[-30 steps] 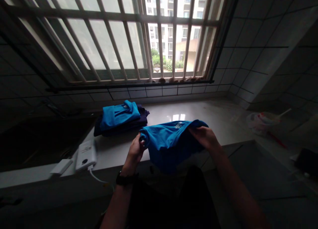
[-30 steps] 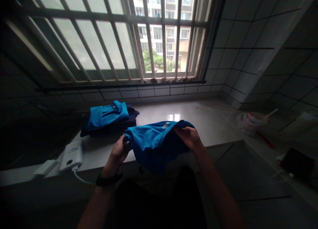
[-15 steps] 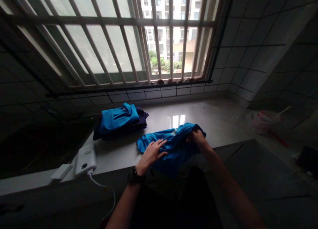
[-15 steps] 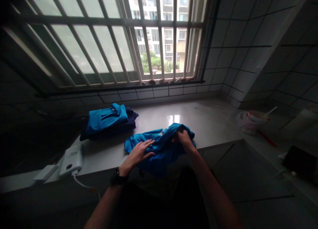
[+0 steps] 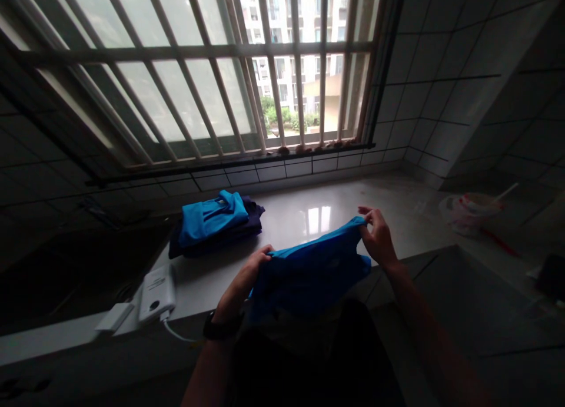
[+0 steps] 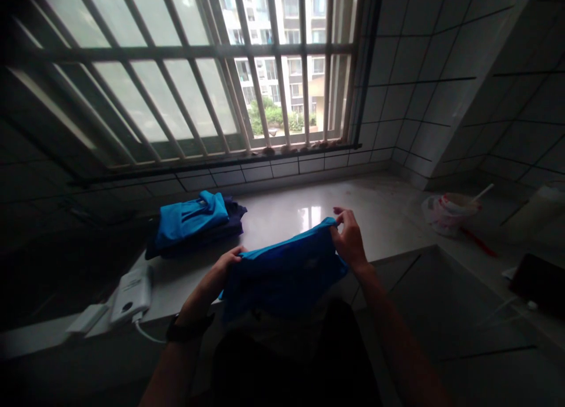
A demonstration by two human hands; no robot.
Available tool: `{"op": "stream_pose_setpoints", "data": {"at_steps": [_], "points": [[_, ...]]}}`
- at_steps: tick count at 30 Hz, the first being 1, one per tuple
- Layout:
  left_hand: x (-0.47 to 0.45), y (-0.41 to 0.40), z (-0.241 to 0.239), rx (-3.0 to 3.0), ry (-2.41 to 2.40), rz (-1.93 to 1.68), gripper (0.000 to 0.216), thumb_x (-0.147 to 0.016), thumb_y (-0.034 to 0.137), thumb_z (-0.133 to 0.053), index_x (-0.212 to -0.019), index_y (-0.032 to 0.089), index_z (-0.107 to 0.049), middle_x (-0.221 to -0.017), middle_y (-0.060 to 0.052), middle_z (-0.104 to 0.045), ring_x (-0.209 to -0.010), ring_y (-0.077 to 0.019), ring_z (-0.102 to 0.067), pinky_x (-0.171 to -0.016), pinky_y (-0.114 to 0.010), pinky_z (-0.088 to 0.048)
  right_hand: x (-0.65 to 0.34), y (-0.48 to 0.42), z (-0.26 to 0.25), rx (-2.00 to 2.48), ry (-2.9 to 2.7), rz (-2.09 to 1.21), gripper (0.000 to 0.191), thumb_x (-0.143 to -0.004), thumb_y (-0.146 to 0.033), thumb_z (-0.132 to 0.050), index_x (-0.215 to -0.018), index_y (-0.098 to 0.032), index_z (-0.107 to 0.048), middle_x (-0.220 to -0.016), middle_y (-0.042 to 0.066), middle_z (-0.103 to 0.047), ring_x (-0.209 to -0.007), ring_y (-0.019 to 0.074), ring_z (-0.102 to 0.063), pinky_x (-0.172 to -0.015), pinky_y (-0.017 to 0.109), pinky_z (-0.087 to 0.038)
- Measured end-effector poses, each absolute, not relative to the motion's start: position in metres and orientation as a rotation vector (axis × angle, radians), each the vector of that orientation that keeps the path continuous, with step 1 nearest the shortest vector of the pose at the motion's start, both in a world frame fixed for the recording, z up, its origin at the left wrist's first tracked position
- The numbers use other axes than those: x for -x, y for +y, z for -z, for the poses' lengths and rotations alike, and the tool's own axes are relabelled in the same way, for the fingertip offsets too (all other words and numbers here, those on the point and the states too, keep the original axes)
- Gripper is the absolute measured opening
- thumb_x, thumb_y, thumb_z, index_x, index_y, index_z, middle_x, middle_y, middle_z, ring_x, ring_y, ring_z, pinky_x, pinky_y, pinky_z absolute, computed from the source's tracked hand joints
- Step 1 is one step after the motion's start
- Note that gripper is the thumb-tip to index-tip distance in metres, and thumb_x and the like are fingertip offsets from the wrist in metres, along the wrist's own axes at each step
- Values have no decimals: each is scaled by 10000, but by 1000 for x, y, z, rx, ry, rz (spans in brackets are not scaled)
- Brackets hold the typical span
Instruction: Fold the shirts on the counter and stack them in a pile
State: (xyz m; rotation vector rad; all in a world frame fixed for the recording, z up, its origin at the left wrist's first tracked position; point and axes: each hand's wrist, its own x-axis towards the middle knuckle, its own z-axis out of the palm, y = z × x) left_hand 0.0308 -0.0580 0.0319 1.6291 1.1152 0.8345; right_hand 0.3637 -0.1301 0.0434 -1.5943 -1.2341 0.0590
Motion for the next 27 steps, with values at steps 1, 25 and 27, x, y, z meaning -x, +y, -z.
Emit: {"op": "stream_pose_setpoints", "data": {"at_steps": [1,25,27], "points": [[-31,-60,-34,-1558,1106,-873,248,-782,405,-552,-929,220,-627,-915,-34,-676,-808,-188,-617,-672,-270,-511,-363,-129,-43,1592,-1262,-208,245,-886,-433,-498,-909,-216,-610,-1068,130,-703,-993,271,-643,-870,403,-533],[-83,-6,16,-2699,1556,-280,477,-979,352,-519,-1426,187,-544,-1388,-186,-615,-1244,-298,-614,-1013,-410,-505,-326,-49,3,2196,-1669,-40,692,-928,-215,-469,-1590,-90,-312,-1629,237,-321,-1518,362,-291,-1194,536,-300],[-71,-17,45,-2718,1485,-231,535,-987,465,-502,-1467,232,-527,-1521,-176,-523,-1394,-338,-502,-1097,-491,-450,-323,-65,30,2340,-1750,-273,704,-966,-374,-470,-1588,-79,-324,-1635,252,-308,-1518,390,-283,-1188,573,-293]]}}
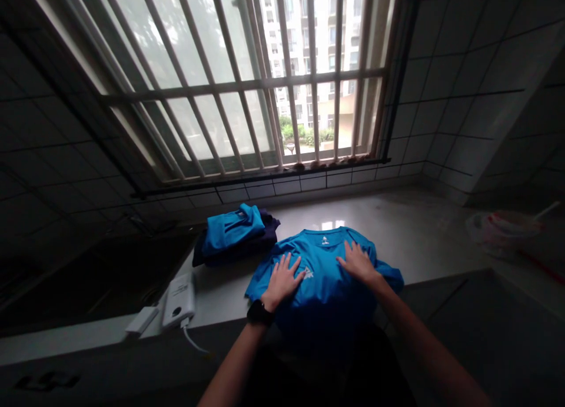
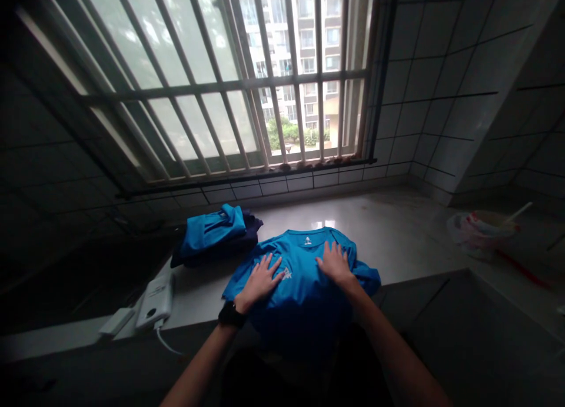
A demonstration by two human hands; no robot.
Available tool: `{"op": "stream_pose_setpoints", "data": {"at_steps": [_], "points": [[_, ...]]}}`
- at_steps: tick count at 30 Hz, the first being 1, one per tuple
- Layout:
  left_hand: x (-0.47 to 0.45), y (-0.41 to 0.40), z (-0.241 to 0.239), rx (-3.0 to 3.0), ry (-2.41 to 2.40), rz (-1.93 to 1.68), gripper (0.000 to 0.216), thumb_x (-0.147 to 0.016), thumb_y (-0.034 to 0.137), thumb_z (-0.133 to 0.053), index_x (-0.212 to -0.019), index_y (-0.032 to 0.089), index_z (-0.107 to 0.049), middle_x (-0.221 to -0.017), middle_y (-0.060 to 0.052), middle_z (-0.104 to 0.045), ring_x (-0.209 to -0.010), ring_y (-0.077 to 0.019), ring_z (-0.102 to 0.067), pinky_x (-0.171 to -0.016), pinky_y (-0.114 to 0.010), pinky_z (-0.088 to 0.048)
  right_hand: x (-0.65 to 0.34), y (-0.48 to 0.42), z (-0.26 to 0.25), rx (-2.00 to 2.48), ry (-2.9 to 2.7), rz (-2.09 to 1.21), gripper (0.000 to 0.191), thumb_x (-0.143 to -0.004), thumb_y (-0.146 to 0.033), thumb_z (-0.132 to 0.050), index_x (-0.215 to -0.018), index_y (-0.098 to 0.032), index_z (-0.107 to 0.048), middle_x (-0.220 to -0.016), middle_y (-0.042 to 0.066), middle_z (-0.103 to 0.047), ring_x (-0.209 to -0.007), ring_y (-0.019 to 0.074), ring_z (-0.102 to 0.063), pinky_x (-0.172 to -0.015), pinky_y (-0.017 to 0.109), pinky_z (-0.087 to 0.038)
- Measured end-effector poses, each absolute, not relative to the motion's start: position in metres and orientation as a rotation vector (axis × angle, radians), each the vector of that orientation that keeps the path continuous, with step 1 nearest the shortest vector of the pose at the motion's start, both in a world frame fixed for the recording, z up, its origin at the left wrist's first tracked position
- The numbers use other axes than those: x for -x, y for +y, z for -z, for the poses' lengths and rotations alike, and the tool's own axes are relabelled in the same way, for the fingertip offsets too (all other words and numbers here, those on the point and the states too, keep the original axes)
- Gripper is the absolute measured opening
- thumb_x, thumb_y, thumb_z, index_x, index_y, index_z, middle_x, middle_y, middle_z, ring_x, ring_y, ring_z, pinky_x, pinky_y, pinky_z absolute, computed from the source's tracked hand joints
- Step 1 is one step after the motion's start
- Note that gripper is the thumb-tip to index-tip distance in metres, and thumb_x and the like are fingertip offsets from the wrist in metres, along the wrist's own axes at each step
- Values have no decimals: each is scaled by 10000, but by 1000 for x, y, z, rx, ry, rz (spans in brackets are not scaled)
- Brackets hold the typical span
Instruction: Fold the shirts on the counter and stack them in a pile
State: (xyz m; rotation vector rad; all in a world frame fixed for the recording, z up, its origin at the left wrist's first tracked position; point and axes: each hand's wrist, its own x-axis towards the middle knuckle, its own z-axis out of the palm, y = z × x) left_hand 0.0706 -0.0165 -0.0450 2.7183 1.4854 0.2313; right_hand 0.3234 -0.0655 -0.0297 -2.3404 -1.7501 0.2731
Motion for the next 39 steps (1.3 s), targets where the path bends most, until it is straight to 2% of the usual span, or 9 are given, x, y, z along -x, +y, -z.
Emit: {"op": "stream_pose_setpoints", "data": {"at_steps": [5,12,14,18,22,25,31,34,39], "points": [[-37,-22,75,-2735,1540,-340,611,-1003,550,-430,-1518,224,-479,-1601,-167,-430,-1478,-363,-393,-1149,-547,-394,-330,-91,63,2427,-1782,-320,707,-1021,-529,-335,-1617,-151,-288,-1702,170,-145,-1569,370,-104,-1218,636,-155],[-39,2,71,-2746,1523,-277,625,-1002,564,-411,-1523,222,-466,-1612,-149,-420,-1468,-343,-408,-1169,-516,-376,-351,-56,50,2365,-1828,-341,689,-1023,-551,-365,-1616,-207,-292,-1707,126,-145,-1574,343,-103,-1217,650,-132],[-44,12,68,-2743,1513,-283,600,-1005,538,-411,-1513,225,-477,-1603,-138,-438,-1449,-316,-438,-1159,-478,-395,-361,-40,40,2275,-1837,-371,645,-1015,-494,-426,-1582,-190,-375,-1687,131,-238,-1563,325,-178,-1231,590,-175],[-48,21,68,-2736,1540,-348,566,-1017,479,-380,-1495,202,-503,-1586,-130,-465,-1426,-305,-468,-1149,-445,-411,-391,-35,25,2211,-1761,-317,553,-992,-230,-407,-1539,-164,-447,-1613,117,-419,-1486,201,-375,-1190,328,-315],[-48,21,70,-2725,1579,-316,592,-1016,483,-375,-1516,185,-485,-1607,-130,-434,-1453,-328,-432,-1175,-474,-386,-430,-62,27,2371,-1566,-250,466,-868,-161,-555,-1317,-100,-664,-1340,196,-662,-1272,278,-590,-1048,321,-436],[-50,21,69,-2706,1599,-254,610,-1014,489,-390,-1538,184,-457,-1632,-121,-390,-1475,-330,-403,-1200,-474,-355,-457,-77,30,2411,-1507,-277,291,-808,-139,-632,-1063,-143,-771,-1123,139,-757,-1095,240,-676,-930,246,-467],[-52,23,69,-2659,1621,-200,612,-1021,484,-377,-1559,197,-420,-1659,-101,-340,-1496,-322,-365,-1222,-467,-313,-492,-73,21,2465,-1253,-180,314,-895,-137,-498,-1137,-106,-695,-1070,152,-736,-997,230,-681,-828,260,-482],[-51,24,70,-2662,1625,-207,610,-1019,488,-381,-1559,207,-421,-1659,-96,-344,-1491,-317,-374,-1219,-459,-314,-503,-72,15,2448,-1206,-209,337,-902,-218,-571,-1212,-108,-642,-1049,123,-733,-931,214,-684,-785,252,-499],[-50,26,72,-2648,1639,-223,607,-1011,491,-403,-1555,224,-429,-1651,-95,-361,-1487,-319,-382,-1210,-465,-328,-498,-80,2,2484,-1003,96,514,-895,-143,-541,-1402,-67,-498,-1341,270,-571,-1222,332,-568,-966,399,-463]]}}
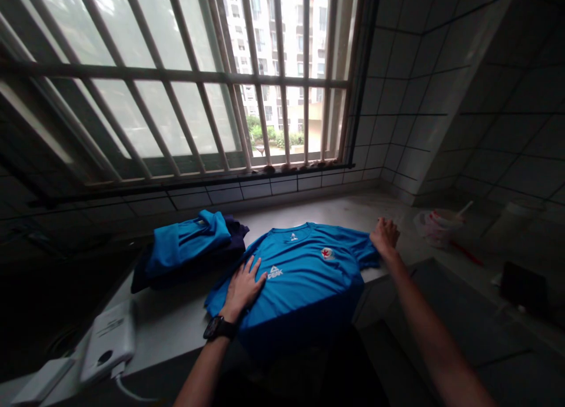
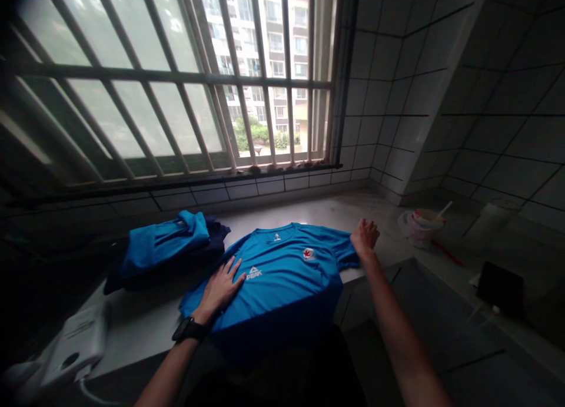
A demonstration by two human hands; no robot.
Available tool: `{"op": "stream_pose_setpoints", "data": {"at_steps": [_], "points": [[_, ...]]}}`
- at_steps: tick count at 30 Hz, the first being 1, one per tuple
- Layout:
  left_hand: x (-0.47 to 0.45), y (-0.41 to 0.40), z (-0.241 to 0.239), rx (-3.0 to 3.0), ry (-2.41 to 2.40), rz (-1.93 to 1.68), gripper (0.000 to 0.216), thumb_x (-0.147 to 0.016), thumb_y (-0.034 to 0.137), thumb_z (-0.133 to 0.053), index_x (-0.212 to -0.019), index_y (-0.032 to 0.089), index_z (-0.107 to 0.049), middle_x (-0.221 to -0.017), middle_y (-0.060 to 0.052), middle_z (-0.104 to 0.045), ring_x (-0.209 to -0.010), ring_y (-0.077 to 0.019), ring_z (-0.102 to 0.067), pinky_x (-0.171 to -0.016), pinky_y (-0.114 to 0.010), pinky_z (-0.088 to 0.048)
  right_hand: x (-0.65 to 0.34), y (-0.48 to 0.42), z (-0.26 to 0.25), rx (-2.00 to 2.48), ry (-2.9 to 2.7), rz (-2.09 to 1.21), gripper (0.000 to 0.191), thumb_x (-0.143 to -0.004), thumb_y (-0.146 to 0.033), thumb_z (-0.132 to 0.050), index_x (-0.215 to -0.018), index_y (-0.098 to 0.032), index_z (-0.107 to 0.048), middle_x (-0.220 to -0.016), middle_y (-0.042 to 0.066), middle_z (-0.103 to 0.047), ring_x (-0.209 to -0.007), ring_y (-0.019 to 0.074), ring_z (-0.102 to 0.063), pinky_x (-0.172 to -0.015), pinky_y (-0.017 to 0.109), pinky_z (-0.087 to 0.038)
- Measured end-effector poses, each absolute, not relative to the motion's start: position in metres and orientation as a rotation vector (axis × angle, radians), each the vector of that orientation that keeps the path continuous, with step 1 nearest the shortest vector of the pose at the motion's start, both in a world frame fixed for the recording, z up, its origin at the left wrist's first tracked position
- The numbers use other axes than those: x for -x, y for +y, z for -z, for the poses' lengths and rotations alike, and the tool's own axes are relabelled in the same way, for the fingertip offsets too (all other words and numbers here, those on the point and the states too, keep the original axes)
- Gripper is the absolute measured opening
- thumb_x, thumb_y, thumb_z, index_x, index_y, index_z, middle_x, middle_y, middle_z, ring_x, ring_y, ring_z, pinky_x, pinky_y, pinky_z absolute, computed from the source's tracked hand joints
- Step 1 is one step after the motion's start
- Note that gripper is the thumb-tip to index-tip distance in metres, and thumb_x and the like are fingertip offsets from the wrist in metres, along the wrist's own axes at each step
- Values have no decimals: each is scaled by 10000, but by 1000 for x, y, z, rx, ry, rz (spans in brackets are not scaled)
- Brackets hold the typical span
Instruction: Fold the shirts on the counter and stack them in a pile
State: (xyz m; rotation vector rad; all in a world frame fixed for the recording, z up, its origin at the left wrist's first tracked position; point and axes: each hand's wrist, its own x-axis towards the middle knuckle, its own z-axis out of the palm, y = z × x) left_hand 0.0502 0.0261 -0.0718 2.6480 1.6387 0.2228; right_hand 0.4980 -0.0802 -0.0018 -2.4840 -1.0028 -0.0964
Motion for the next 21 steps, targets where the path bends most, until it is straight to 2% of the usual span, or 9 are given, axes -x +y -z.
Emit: {"op": "stream_pose_setpoints", "data": {"at_steps": [3,6,9,11,13,16,19,21], "points": [[-50,27,73,-2660,1631,-227,607,-1011,490,-401,-1556,224,-427,-1652,-92,-358,-1485,-325,-386,-1208,-471,-331,-462,-80,5,2385,-1245,147,446,-936,-176,-484,-1367,-100,-566,-1346,230,-589,-1268,309,-545,-1058,390,-422],[-51,28,75,-2680,1625,-223,605,-1012,490,-401,-1553,222,-434,-1647,-99,-367,-1472,-332,-406,-1199,-475,-343,-410,-77,21,2123,-1801,-141,458,-987,-293,-460,-1412,-167,-575,-1493,147,-536,-1370,247,-492,-1137,333,-373],[-49,28,75,-2701,1629,-225,596,-1013,476,-402,-1546,213,-443,-1636,-121,-382,-1458,-344,-423,-1181,-492,-367,-371,-73,38,2103,-2027,-394,556,-1028,-455,-398,-1544,-251,-445,-1666,75,-325,-1529,283,-284,-1218,477,-265],[-45,28,73,-2735,1606,-234,583,-1016,459,-400,-1539,206,-453,-1622,-138,-405,-1437,-340,-454,-1163,-484,-392,-361,-72,45,2190,-2032,-438,608,-1035,-507,-362,-1596,-274,-343,-1703,56,-213,-1569,309,-157,-1228,572,-187],[-43,26,68,-2769,1595,-225,571,-1018,438,-391,-1528,193,-467,-1592,-160,-446,-1385,-339,-515,-1124,-479,-435,-360,-72,48,2210,-2042,-411,619,-1042,-512,-333,-1613,-274,-295,-1711,45,-166,-1579,295,-107,-1235,581,-150],[-50,20,58,-2811,1661,-214,551,-1009,374,-395,-1494,137,-509,-1538,-212,-496,-1327,-370,-565,-1066,-502,-478,-364,-72,51,2173,-2060,-332,605,-1050,-489,-309,-1610,-259,-307,-1705,45,-193,-1579,272,-124,-1245,558,-136],[-71,11,54,-2866,1623,-308,536,-979,285,-432,-1461,74,-534,-1531,-236,-496,-1402,-361,-494,-1112,-477,-440,-365,-70,57,2125,-2018,-303,584,-1037,-469,-351,-1583,-263,-370,-1688,58,-254,-1570,275,-171,-1242,570,-141],[-85,7,57,-2852,1568,-375,541,-982,291,-439,-1466,65,-524,-1540,-232,-487,-1440,-341,-455,-1140,-461,-416,-371,-67,61,2034,-1942,-319,535,-1024,-431,-372,-1524,-263,-468,-1657,69,-341,-1546,267,-256,-1237,552,-197]]}}
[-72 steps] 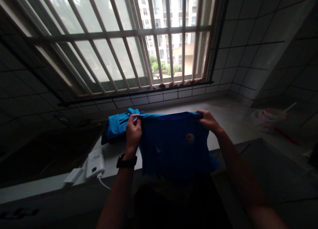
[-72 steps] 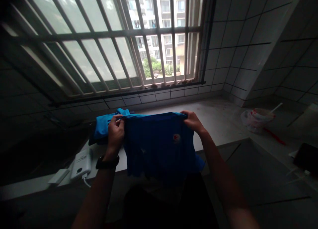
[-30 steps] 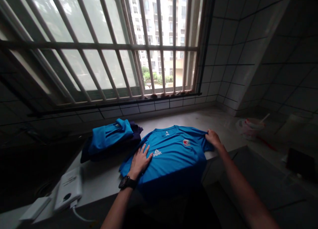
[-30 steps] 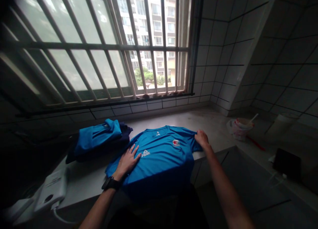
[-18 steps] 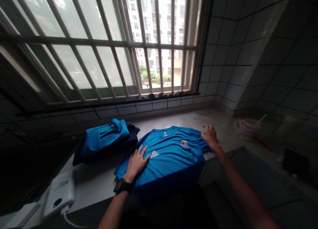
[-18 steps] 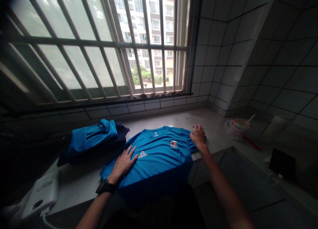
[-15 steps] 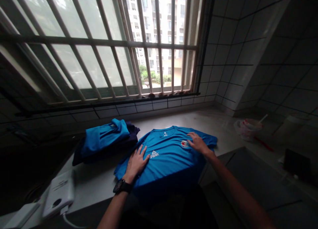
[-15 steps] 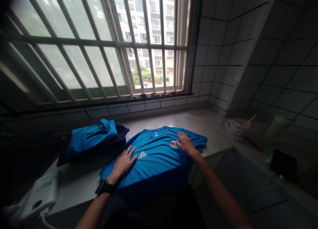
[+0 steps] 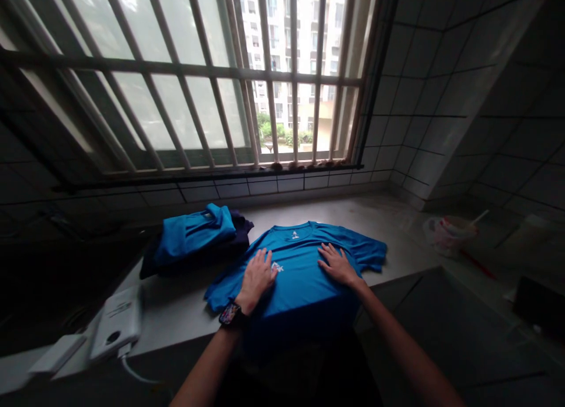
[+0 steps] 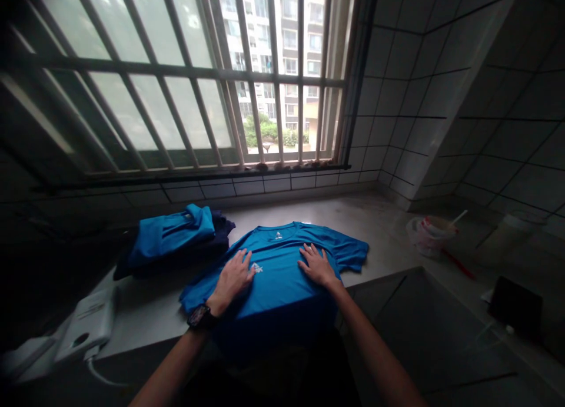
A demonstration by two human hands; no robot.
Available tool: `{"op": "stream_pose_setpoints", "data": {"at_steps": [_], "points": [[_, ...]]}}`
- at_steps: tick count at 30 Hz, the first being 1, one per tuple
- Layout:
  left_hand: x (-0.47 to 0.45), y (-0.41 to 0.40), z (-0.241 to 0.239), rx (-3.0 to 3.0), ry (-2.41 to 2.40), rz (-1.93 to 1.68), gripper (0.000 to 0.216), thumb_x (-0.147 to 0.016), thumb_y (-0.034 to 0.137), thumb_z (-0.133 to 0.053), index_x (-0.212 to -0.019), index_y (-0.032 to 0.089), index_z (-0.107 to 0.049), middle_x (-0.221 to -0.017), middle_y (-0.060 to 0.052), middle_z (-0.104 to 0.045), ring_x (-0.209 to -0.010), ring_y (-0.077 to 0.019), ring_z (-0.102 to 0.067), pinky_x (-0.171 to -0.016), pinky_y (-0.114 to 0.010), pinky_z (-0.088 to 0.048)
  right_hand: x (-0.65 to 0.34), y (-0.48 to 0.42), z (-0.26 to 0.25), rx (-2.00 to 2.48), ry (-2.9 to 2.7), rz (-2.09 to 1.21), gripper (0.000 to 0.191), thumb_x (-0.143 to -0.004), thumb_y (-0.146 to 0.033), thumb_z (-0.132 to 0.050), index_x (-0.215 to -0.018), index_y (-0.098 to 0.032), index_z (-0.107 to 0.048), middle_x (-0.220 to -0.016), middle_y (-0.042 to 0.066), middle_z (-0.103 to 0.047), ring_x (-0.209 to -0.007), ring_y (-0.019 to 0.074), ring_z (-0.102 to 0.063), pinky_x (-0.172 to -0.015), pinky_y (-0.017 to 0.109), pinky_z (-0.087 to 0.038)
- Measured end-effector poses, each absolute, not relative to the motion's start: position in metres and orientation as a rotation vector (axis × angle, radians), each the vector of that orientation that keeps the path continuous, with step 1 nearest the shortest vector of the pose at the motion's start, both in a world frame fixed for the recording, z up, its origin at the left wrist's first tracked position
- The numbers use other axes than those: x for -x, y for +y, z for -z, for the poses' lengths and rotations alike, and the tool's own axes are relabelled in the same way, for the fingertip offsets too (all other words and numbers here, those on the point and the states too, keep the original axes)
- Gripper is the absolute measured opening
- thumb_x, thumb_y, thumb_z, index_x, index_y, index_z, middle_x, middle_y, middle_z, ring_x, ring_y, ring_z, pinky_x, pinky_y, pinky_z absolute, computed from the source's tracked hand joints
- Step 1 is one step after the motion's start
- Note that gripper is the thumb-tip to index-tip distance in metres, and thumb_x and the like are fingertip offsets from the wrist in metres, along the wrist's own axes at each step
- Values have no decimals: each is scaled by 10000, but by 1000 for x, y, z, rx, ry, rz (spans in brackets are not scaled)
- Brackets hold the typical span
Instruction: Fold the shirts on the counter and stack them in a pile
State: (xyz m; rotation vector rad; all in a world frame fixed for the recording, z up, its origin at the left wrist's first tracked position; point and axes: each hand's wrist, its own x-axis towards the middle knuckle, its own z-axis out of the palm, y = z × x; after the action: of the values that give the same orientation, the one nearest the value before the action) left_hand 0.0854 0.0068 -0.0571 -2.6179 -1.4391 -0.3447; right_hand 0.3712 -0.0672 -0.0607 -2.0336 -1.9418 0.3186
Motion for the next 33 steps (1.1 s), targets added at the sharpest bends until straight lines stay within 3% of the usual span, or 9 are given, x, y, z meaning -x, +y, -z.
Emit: {"op": "stream_pose_setpoints", "data": {"at_steps": [4,9,14,18,23,27,31,33], "points": [[-97,3,68,2656,-1517,359,556,-1004,351,-428,-1492,94,-497,-1581,-214,-438,-1478,-350,-399,-1162,-513,-386,-415,-69,56,1950,-1493,-83,474,-970,-285,-397,-1392,-175,-583,-1474,160,-560,-1385,259,-503,-1171,457,-379],[-93,4,72,2710,-1520,371,581,-1007,371,-409,-1521,103,-457,-1618,-205,-378,-1517,-347,-330,-1195,-536,-335,-488,-98,36,2289,-1012,58,504,-870,-330,-613,-1321,-106,-616,-1353,265,-580,-1263,344,-575,-1053,418,-475],[-94,6,72,2709,-1558,398,585,-995,377,-404,-1511,110,-476,-1620,-193,-381,-1514,-351,-335,-1196,-537,-328,-503,-102,21,2358,-1031,-61,289,-840,-313,-616,-1033,-128,-727,-1129,231,-695,-1126,318,-641,-962,372,-502],[-93,5,72,2709,-1516,399,590,-997,394,-387,-1512,119,-475,-1615,-184,-397,-1509,-346,-344,-1192,-527,-332,-488,-75,1,2311,-1084,-167,280,-870,-291,-538,-1047,-140,-694,-1000,163,-738,-1019,274,-682,-891,342,-519],[-95,4,68,2705,-1547,353,588,-1004,390,-380,-1510,107,-475,-1619,-190,-388,-1509,-343,-347,-1198,-514,-329,-442,-49,-36,1996,-1294,-426,415,-956,-371,-464,-1304,-171,-571,-1130,126,-749,-1021,243,-707,-877,351,-541],[-96,3,67,2705,-1562,367,579,-1000,384,-397,-1503,111,-485,-1615,-191,-393,-1508,-340,-350,-1193,-516,-338,-399,-49,-40,1454,-1539,-769,508,-1036,-405,-286,-1486,-214,-421,-1354,140,-673,-1207,251,-653,-998,437,-510],[-95,2,68,2720,-1537,424,577,-995,377,-406,-1501,111,-488,-1607,-198,-404,-1506,-345,-351,-1188,-535,-339,-367,-59,0,1902,-1867,-566,551,-1008,-446,-408,-1482,-183,-504,-1562,137,-488,-1445,273,-446,-1190,444,-337],[-94,1,69,2720,-1543,427,575,-993,377,-410,-1502,120,-488,-1606,-194,-408,-1506,-344,-352,-1188,-536,-340,-356,-63,24,2108,-1989,-489,608,-1008,-488,-422,-1526,-173,-467,-1655,128,-332,-1535,306,-276,-1240,502,-222]]}}
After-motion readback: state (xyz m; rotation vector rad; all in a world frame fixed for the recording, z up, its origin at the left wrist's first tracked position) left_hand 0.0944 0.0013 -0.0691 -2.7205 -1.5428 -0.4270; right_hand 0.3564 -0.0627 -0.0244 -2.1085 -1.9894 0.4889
